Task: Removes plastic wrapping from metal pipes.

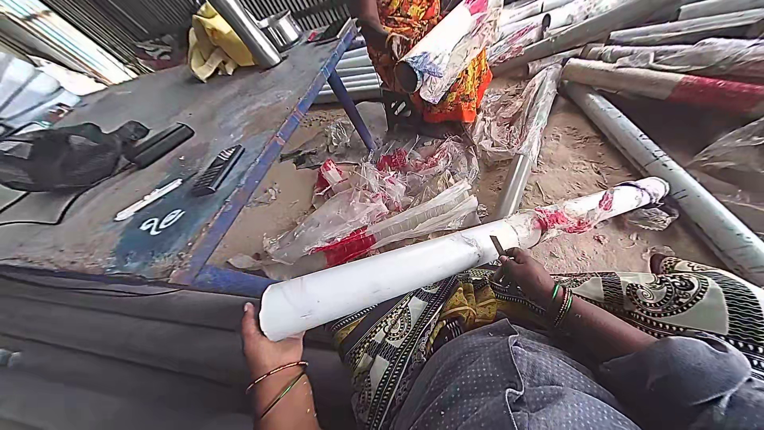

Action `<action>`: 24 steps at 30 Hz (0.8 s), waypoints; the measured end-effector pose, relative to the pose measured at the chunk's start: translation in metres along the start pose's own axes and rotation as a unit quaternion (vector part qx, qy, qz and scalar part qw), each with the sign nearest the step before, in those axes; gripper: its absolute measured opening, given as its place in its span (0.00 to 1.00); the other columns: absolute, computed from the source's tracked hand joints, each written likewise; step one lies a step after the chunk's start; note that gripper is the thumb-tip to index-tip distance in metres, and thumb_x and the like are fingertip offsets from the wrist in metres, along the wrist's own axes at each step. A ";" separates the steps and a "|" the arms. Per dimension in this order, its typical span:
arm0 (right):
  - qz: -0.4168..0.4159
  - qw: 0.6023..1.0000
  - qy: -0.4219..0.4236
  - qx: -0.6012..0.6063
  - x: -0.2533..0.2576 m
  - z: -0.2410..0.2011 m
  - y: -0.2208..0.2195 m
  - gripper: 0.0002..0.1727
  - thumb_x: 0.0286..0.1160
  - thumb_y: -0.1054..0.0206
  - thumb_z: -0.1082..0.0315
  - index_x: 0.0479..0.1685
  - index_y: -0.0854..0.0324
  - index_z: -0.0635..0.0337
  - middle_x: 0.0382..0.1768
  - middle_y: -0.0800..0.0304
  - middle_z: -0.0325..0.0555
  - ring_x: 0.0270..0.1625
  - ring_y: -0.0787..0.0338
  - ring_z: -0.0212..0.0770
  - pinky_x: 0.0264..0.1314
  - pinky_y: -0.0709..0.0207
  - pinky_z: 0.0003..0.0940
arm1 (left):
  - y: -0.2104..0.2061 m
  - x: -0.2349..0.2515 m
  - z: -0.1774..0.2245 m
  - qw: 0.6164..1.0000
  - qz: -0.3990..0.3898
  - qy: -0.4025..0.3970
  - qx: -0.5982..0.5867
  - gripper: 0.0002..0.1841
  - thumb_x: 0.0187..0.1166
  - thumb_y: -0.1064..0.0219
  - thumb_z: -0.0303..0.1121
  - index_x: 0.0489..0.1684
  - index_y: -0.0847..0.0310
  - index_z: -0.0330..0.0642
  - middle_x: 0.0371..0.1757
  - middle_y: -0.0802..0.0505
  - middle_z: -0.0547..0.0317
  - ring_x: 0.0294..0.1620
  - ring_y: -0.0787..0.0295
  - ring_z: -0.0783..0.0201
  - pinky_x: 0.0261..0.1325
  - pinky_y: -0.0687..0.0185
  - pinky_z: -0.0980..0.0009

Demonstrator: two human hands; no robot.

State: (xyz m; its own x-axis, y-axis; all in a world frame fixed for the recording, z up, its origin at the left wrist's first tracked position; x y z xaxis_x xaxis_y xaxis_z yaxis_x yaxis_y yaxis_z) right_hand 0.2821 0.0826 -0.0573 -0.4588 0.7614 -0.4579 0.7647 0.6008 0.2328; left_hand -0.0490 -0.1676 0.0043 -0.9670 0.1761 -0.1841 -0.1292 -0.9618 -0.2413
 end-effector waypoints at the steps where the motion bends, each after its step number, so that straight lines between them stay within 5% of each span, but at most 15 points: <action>1: 0.003 1.000 -0.002 -0.002 0.002 0.002 -0.001 0.16 0.96 0.55 0.66 0.68 0.32 0.69 0.30 0.13 0.43 0.27 0.14 0.30 0.38 0.20 0.28 | -0.001 -0.001 0.000 1.000 0.001 -0.004 0.004 0.25 0.92 0.60 0.55 0.73 0.31 0.51 0.64 0.14 0.59 0.64 0.15 0.62 0.59 0.16 0.52; 5: 0.005 0.999 0.002 -0.046 0.011 0.006 -0.003 0.18 0.97 0.57 0.64 0.70 0.32 0.68 0.34 0.12 0.45 0.32 0.13 0.33 0.43 0.20 0.33 | 0.001 -0.003 -0.003 1.000 -0.009 -0.014 0.003 0.22 0.92 0.57 0.52 0.71 0.30 0.51 0.62 0.14 0.61 0.62 0.15 0.64 0.59 0.16 0.55; 9: -0.024 0.990 -0.015 -0.140 0.018 0.012 -0.013 0.22 0.97 0.56 0.61 0.73 0.30 0.69 0.52 0.13 0.63 0.56 0.11 0.56 0.64 0.24 0.53 | 0.007 -0.004 -0.006 1.000 0.000 -0.010 0.012 0.22 0.92 0.57 0.52 0.72 0.30 0.51 0.64 0.14 0.59 0.63 0.15 0.62 0.59 0.16 0.53; 12: -0.044 0.979 -0.017 -0.198 0.014 0.012 -0.026 0.24 0.97 0.56 0.58 0.73 0.30 0.68 0.58 0.14 0.68 0.65 0.14 0.63 0.68 0.26 0.59 | 0.009 -0.002 -0.009 1.000 0.008 -0.013 0.019 0.23 0.92 0.57 0.51 0.73 0.30 0.50 0.65 0.15 0.59 0.64 0.16 0.61 0.59 0.17 0.53; 24: -0.048 0.985 -0.018 -0.164 0.016 0.016 -0.030 0.23 0.97 0.56 0.58 0.71 0.29 0.67 0.55 0.14 0.65 0.61 0.13 0.59 0.67 0.26 0.58 | 0.006 -0.003 -0.011 0.999 0.028 -0.013 0.019 0.23 0.93 0.59 0.49 0.75 0.31 0.48 0.67 0.17 0.56 0.65 0.17 0.60 0.60 0.19 0.53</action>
State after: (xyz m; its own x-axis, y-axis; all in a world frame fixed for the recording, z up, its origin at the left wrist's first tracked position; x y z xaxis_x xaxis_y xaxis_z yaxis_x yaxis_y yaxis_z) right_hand 0.2591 0.0723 -0.0851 -0.5015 0.6913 -0.5202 0.5282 0.7209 0.4487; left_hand -0.0450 -0.1718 -0.0069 -0.9781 0.1175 -0.1717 -0.0831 -0.9772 -0.1955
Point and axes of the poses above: each hand's wrist, its own x-axis towards the middle knuckle, its own y-axis out of the back of the hand, z = x × y, the point moved 2 cm from there along x, towards the middle knuckle
